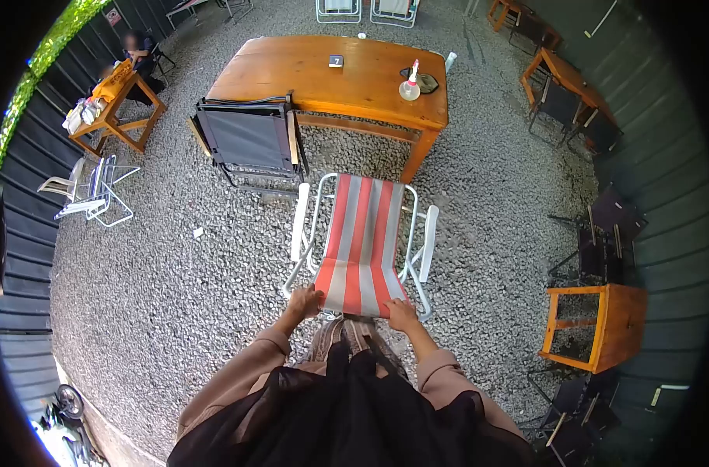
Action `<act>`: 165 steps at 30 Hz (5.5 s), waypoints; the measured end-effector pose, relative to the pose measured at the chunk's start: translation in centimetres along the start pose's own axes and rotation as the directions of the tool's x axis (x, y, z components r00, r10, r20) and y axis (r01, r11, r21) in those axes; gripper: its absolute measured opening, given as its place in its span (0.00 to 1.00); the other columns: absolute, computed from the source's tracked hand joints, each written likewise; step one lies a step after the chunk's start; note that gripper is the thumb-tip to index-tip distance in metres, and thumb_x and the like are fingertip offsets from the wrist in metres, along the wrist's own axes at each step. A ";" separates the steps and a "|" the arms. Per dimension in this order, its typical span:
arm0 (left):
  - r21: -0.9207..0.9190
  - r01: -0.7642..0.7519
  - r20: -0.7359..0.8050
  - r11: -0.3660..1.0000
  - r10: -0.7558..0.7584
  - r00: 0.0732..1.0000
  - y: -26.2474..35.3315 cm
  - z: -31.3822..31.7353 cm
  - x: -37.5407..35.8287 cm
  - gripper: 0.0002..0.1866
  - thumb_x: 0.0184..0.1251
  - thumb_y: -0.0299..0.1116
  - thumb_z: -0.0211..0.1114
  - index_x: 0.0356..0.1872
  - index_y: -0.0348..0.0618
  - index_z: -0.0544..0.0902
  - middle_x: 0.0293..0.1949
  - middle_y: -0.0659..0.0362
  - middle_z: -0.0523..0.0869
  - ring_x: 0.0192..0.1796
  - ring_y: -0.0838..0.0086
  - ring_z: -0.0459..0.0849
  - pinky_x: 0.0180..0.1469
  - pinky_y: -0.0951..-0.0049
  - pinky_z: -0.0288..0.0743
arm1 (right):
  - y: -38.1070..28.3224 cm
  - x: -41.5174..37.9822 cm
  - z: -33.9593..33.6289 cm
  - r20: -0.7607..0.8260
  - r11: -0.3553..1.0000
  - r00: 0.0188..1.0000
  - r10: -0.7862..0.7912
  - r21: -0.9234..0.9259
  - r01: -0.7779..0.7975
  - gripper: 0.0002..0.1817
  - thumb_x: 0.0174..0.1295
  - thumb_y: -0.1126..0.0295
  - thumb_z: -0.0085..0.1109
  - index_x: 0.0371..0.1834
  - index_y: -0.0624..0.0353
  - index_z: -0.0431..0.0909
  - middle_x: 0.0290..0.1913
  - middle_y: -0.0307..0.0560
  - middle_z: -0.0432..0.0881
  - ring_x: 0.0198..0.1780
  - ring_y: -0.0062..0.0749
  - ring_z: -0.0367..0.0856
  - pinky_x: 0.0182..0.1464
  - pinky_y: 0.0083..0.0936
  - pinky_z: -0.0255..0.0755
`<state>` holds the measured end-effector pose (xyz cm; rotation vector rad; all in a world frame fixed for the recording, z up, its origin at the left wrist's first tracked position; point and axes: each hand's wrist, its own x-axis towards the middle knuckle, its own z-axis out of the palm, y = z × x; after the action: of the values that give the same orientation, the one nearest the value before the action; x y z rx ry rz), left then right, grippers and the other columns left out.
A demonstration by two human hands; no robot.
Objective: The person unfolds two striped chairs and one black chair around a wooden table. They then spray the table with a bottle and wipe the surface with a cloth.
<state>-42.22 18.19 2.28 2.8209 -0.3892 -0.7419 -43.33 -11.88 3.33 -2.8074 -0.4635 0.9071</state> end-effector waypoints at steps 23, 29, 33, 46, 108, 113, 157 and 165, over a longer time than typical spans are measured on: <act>-0.345 0.643 0.407 0.684 -0.508 0.759 -7.5 15.6 -21.9 0.14 0.48 0.35 0.61 0.37 0.41 0.81 0.41 0.47 0.79 0.48 0.54 0.77 0.48 0.62 0.70 | -1.8 -1.7 1.3 -0.322 0.996 0.943 0.086 0.064 -0.069 0.23 0.45 0.60 0.60 0.47 0.52 0.71 0.47 0.47 0.75 0.50 0.43 0.72 0.51 0.44 0.63; -0.470 0.658 0.418 0.588 -0.508 0.753 -11.7 23.3 -34.7 0.15 0.48 0.39 0.59 0.35 0.41 0.81 0.36 0.51 0.81 0.44 0.60 0.79 0.45 0.66 0.72 | -10.5 -0.6 -0.7 -0.256 0.993 0.965 -0.058 0.082 0.082 0.37 0.45 0.41 0.58 0.52 0.56 0.68 0.51 0.50 0.72 0.55 0.46 0.68 0.57 0.44 0.57; -0.400 0.517 0.233 0.757 -0.462 0.856 -17.8 24.6 -35.5 0.16 0.50 0.41 0.58 0.34 0.41 0.80 0.34 0.53 0.82 0.42 0.63 0.81 0.43 0.67 0.73 | -20.0 4.4 -1.3 -0.213 0.948 0.975 -0.056 0.295 0.119 0.36 0.49 0.39 0.53 0.51 0.58 0.70 0.52 0.52 0.73 0.55 0.47 0.69 0.56 0.43 0.60; -0.699 0.528 0.163 0.482 -0.612 0.774 -34.2 9.8 -26.2 0.21 0.53 0.46 0.58 0.44 0.43 0.79 0.39 0.50 0.83 0.43 0.59 0.81 0.46 0.66 0.73 | -34.8 11.2 0.1 0.176 0.877 0.971 0.160 -0.477 -0.058 0.33 0.49 0.46 0.54 0.57 0.53 0.68 0.65 0.48 0.56 0.63 0.60 0.55 0.61 0.58 0.47; 0.041 -0.003 -0.004 0.999 0.004 1.000 -57.2 -27.2 22.5 0.06 0.50 0.32 0.60 0.25 0.43 0.83 0.30 0.53 0.84 0.35 0.63 0.84 0.34 0.67 0.78 | -44.0 53.8 -20.9 -0.148 0.946 0.977 0.156 0.307 -0.104 0.17 0.49 0.55 0.61 0.36 0.56 0.80 0.36 0.55 0.80 0.42 0.47 0.78 0.44 0.39 0.72; -0.016 -0.051 -0.130 0.999 0.049 0.990 -57.6 -27.8 17.1 0.08 0.48 0.34 0.61 0.22 0.40 0.82 0.26 0.50 0.83 0.32 0.58 0.83 0.34 0.64 0.78 | -47.2 50.2 -19.4 -0.398 0.969 0.907 0.139 0.244 -0.041 0.11 0.48 0.59 0.61 0.30 0.53 0.79 0.27 0.53 0.80 0.33 0.49 0.79 0.37 0.40 0.73; -0.286 0.082 0.552 0.955 0.095 0.828 -52.4 -6.3 -8.1 0.42 0.44 0.57 0.62 0.63 0.57 0.61 0.65 0.47 0.56 0.67 0.43 0.49 0.58 0.28 0.43 | -49.1 55.5 -11.9 -0.147 0.855 0.981 0.128 -0.486 -0.184 0.41 0.55 0.51 0.53 0.69 0.38 0.39 0.69 0.45 0.47 0.68 0.52 0.44 0.65 0.59 0.32; -0.250 -0.032 0.538 0.968 0.167 0.826 -51.9 -4.3 -10.9 0.56 0.29 0.60 0.69 0.66 0.58 0.54 0.68 0.50 0.47 0.69 0.43 0.39 0.56 0.25 0.35 | -46.4 66.6 -10.5 -0.223 0.713 0.927 0.300 -0.593 -0.374 0.44 0.56 0.56 0.54 0.69 0.36 0.33 0.70 0.49 0.42 0.70 0.52 0.39 0.63 0.61 0.35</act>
<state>-38.71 71.07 -2.35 2.2997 -0.4934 -1.4825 2.78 53.65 -13.36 -3.6378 -0.2653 0.7404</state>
